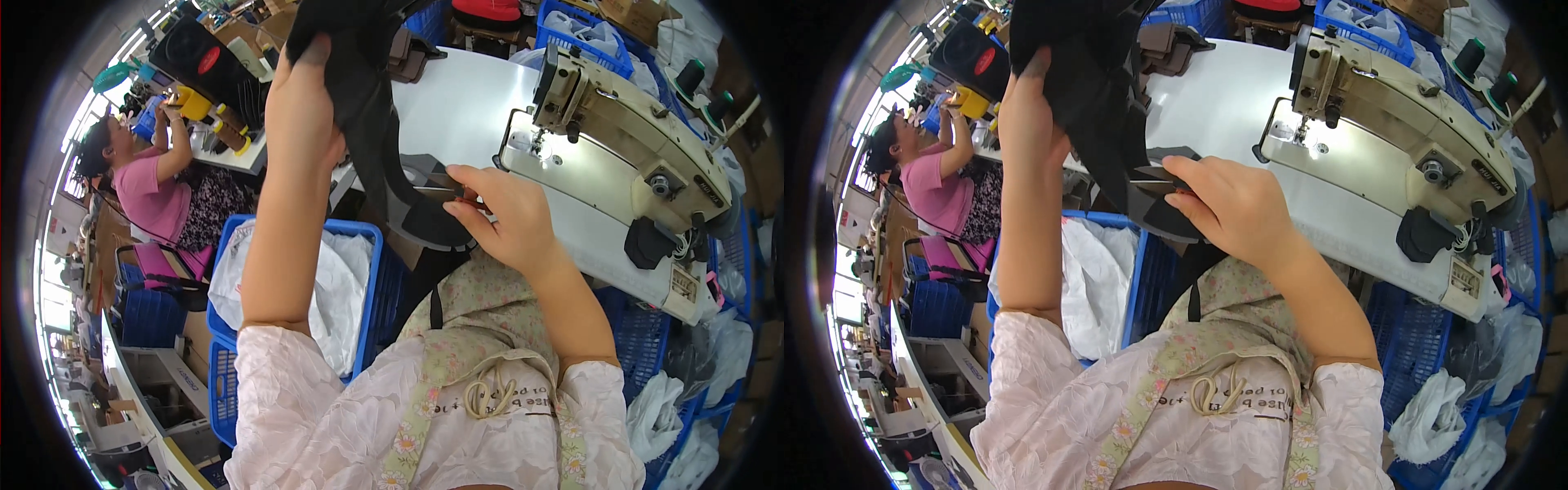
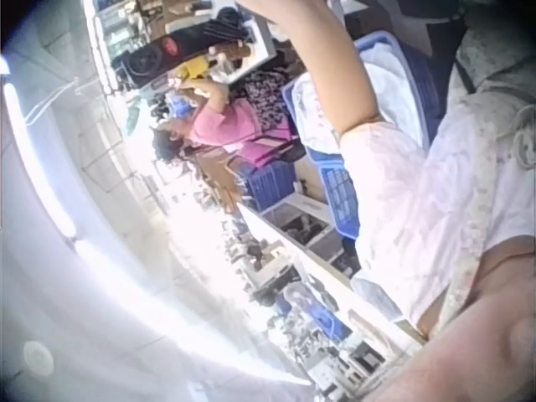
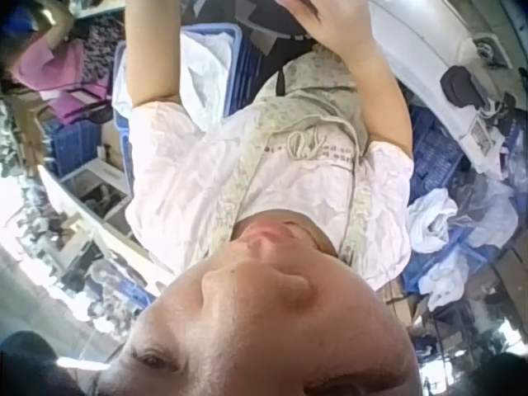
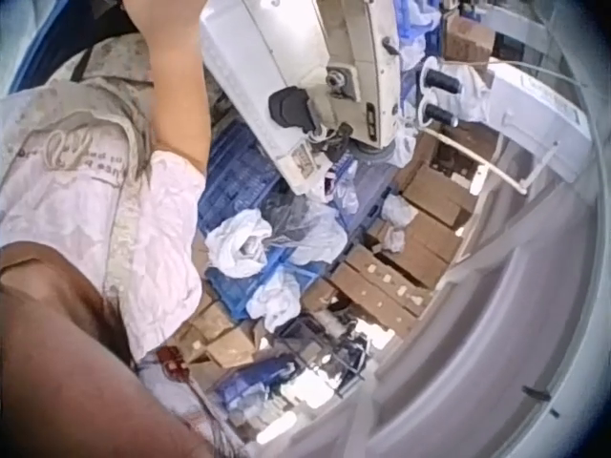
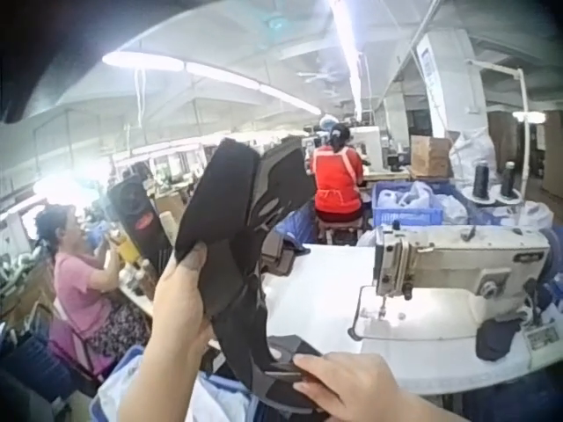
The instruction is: Sewing together components of a shoe upper using an industrial sewing machine.
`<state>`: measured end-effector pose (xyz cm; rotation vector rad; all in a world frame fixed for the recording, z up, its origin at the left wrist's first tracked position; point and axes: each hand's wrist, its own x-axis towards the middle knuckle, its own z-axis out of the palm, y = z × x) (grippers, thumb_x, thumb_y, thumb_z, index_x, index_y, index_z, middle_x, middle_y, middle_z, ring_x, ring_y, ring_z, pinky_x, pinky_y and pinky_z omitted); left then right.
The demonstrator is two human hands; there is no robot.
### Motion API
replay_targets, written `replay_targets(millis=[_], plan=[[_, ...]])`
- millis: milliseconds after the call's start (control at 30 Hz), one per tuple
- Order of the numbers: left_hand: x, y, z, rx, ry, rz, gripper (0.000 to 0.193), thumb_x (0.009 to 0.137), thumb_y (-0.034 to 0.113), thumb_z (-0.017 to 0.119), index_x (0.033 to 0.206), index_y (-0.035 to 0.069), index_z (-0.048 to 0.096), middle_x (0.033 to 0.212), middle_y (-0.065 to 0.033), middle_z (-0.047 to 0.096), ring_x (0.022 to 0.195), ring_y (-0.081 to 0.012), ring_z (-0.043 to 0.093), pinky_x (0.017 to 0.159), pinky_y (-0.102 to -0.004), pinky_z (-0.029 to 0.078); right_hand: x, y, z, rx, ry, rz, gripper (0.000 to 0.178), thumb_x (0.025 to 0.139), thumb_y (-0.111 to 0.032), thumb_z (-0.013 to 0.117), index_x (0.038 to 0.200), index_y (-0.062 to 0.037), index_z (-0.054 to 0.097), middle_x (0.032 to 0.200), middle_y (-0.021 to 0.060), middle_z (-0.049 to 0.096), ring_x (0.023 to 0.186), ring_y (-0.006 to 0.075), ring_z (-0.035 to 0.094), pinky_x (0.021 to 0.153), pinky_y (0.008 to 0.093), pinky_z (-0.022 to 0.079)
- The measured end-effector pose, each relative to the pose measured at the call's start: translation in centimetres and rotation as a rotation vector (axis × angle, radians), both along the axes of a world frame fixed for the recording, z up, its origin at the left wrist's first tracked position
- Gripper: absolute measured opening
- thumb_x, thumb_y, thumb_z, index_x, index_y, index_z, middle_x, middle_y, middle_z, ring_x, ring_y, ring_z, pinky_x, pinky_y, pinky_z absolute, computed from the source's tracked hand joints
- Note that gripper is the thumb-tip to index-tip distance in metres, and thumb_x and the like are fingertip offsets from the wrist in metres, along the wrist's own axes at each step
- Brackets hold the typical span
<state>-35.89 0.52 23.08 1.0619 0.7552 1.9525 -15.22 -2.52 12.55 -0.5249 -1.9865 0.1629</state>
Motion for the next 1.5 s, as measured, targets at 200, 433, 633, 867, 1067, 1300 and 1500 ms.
replay_targets(millis=[200, 433, 633, 867, 1067, 1300, 1500], plan=[[-0.2, 0.9, 0.8, -0.033, 0.032, -0.11, 0.034, 0.101, 0.017, 0.048, 0.131, 0.002, 0.052, 0.116, -0.0123, 0.066, 0.1, -0.0273, 0.066, 0.084, -0.0389, 0.054, -0.9, -0.3, 0.0, 0.071, -0.197, -0.088, 0.032, 0.078, -0.017, 0.075, 0.109, -0.0103, 0.065, 0.072, 0.0042, 0.059, 0.063, 0.0228, 0.06, 0.053, 0.0341, 0.046], [0.5, 0.6, 2.0, -0.083, -0.022, -0.087, 0.028, 0.098, 0.013, 0.05, 0.122, -0.002, 0.055, 0.11, -0.0142, 0.065, 0.095, -0.0273, 0.065, 0.082, -0.0381, 0.054, -0.8, -0.5, -0.8, 0.056, -0.278, -0.062, 0.033, 0.079, -0.015, 0.075, 0.11, -0.0081, 0.066, 0.072, 0.0055, 0.061, 0.06, 0.0232, 0.059, 0.053, 0.0345, 0.044], [0.1, 1.3, 1.8, -0.013, -0.073, -0.069, 0.027, 0.097, 0.011, 0.052, 0.12, -0.004, 0.055, 0.111, -0.015, 0.065, 0.098, -0.0263, 0.064, 0.086, -0.0363, 0.052, -1.3, -1.3, -1.6, 0.074, -0.361, -0.062, 0.03, 0.077, -0.016, 0.074, 0.106, -0.0117, 0.067, 0.07, 0.0019, 0.058, 0.062, 0.0209, 0.06, 0.053, 0.0338, 0.046], [-0.4, 2.4, 1.4, -0.013, -0.142, -0.092, 0.026, 0.097, 0.01, 0.051, 0.119, -0.003, 0.056, 0.109, -0.014, 0.065, 0.097, -0.0251, 0.064, 0.085, -0.0361, 0.052, -1.6, -1.5, -2.0, 0.059, -0.335, -0.066, 0.033, 0.075, -0.015, 0.075, 0.108, -0.0122, 0.067, 0.067, 0.0013, 0.056, 0.061, 0.0198, 0.059, 0.052, 0.0335, 0.046], [-1.0, 1.5, 1.3, 0.058, -0.143, -0.141, 0.026, 0.097, 0.008, 0.051, 0.12, -0.003, 0.055, 0.11, -0.0143, 0.064, 0.096, -0.0256, 0.064, 0.083, -0.0362, 0.053, -1.9, -2.1, -1.6, 0.089, -0.324, -0.042, 0.034, 0.075, -0.015, 0.075, 0.108, -0.0114, 0.067, 0.066, 0.0007, 0.055, 0.059, 0.0194, 0.058, 0.051, 0.0331, 0.045], [-1.3, 2.2, 1.5, 0.018, -0.233, -0.107, 0.025, 0.098, 0.009, 0.049, 0.12, -0.003, 0.054, 0.109, -0.0148, 0.064, 0.095, -0.0266, 0.065, 0.083, -0.0374, 0.054, -2.8, -2.7, -1.0, 0.144, -0.309, -0.093, 0.035, 0.075, -0.013, 0.077, 0.108, -0.0092, 0.069, 0.066, 0.0032, 0.057, 0.055, 0.0206, 0.055, 0.049, 0.0338, 0.043], [-0.1, 1.1, 2.0, 0.054, -0.306, -0.083, 0.023, 0.099, 0.01, 0.048, 0.118, -0.003, 0.055, 0.11, -0.0144, 0.064, 0.098, -0.026, 0.064, 0.087, -0.0365, 0.052, -3.0, -3.5, -0.3, 0.199, -0.377, -0.131, 0.034, 0.073, -0.009, 0.077, 0.106, -0.0083, 0.071, 0.064, 0.0019, 0.055, 0.055, 0.0184, 0.055, 0.048, 0.0323, 0.042]])
